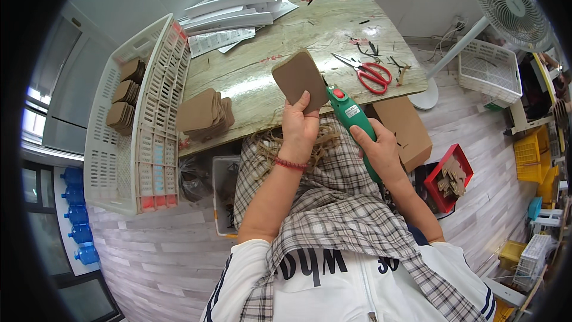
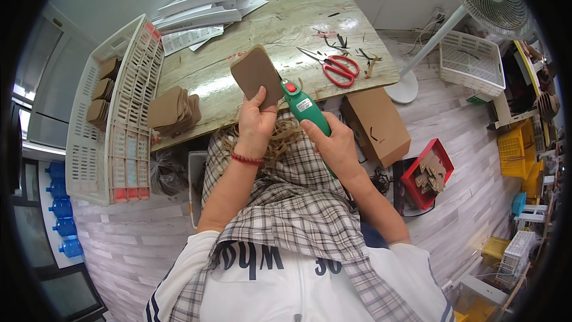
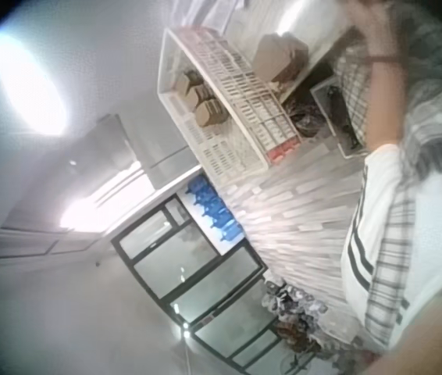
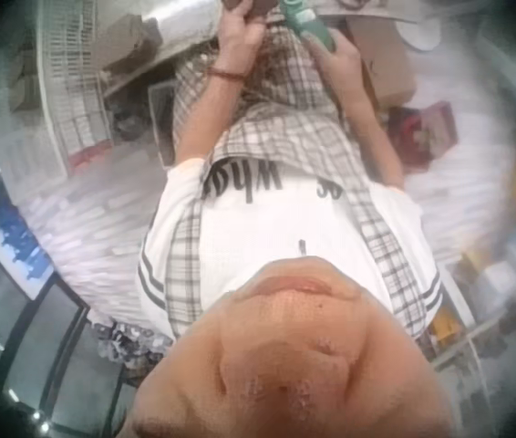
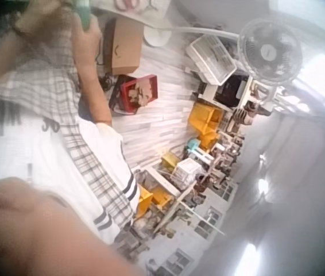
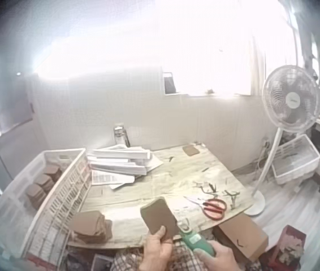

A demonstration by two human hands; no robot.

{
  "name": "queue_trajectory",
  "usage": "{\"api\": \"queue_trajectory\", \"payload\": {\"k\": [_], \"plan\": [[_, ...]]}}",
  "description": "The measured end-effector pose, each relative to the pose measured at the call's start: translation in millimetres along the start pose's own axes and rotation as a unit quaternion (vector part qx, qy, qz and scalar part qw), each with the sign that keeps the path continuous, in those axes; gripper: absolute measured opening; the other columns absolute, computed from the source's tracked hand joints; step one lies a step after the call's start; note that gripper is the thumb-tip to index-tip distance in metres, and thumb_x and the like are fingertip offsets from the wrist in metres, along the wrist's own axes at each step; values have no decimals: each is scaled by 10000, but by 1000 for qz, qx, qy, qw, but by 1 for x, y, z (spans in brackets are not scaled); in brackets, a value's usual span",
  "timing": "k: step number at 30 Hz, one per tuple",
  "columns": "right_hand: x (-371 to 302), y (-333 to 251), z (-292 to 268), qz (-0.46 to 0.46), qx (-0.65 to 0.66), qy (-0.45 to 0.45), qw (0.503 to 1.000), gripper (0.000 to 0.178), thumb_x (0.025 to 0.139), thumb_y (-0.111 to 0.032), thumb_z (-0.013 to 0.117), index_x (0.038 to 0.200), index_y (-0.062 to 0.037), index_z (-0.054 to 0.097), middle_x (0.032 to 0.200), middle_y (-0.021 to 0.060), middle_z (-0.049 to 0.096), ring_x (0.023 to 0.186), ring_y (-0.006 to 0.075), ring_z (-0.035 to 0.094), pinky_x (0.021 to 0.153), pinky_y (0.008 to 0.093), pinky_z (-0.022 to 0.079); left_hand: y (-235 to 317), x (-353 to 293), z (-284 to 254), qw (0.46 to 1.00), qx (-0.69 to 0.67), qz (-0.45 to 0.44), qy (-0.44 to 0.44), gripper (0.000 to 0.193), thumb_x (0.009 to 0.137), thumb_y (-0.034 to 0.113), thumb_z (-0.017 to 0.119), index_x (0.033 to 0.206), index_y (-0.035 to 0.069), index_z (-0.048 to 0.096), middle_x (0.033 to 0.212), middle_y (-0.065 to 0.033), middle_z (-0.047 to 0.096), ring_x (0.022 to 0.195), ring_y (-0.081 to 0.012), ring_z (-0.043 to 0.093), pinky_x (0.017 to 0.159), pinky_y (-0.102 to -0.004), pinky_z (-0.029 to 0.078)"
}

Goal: The person uses a green rotary tool to trim the edges of small brown cardboard pieces. They pick up each piece from a white basket, smooth the edges with the tool, and place the finished pieces back into the basket.

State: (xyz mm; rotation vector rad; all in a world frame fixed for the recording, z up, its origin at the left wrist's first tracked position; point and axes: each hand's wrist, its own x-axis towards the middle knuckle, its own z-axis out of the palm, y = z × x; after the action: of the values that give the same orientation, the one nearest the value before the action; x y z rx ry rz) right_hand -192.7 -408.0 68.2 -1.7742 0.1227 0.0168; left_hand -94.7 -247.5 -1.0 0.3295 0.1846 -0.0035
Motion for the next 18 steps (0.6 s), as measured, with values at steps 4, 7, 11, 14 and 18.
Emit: {"api": "queue_trajectory", "payload": {"k": [4, 7, 11, 14, 18], "plan": [[4, -3, -2, -4, -1, 9, 1000, 369, 887, -301, 690, 1026, 36, 631, 690, 17, 582, 535, 64, 519, 491, 235, 432, -7, -7, -8, 999, 22, -24, -27, 339, 903, -53, 558, 1232, 12, 510, 1253, -127, 572, 1161, -280, 559, 1046, -424, 447], [9, -5, -3, -4, -2, 13, 1000, 378, 886, -308, 690, 1024, 39, 630, 691, 17, 580, 539, 64, 522, 492, 234, 432, -13, -12, -12, 999, 36, -31, -18, 337, 901, -51, 562, 1229, 12, 509, 1236, -127, 580, 1145, -271, 569, 1034, -418, 456], [13, -7, -7, -7, 8, 16, 1000, 385, 888, -321, 687, 1025, 35, 631, 696, 12, 578, 542, 63, 525, 492, 231, 431, -15, -23, -14, 997, 66, -34, -18, 331, 899, -57, 560, 1219, 13, 510, 1210, -123, 592, 1115, -263, 587, 998, -414, 485], [14, -8, -15, 0, 10, -1, 1000, 382, 887, -323, 684, 1027, 28, 633, 700, 7, 578, 544, 62, 528, 495, 230, 432, -5, -24, -20, 991, 124, -39, -25, 306, 898, -51, 567, 1193, 18, 527, 1170, -116, 616, 1063, -249, 618, 930, -412, 532], [10, -10, -29, 20, 9, -37, 999, 358, 882, -309, 686, 1018, 18, 636, 700, 1, 573, 549, 59, 524, 502, 227, 430, 26, -17, -31, 969, 233, -29, -74, 284, 876, -67, 583, 1146, 20, 594, 1086, -96, 667, 975, -205, 656, 855, -345, 558]]}}
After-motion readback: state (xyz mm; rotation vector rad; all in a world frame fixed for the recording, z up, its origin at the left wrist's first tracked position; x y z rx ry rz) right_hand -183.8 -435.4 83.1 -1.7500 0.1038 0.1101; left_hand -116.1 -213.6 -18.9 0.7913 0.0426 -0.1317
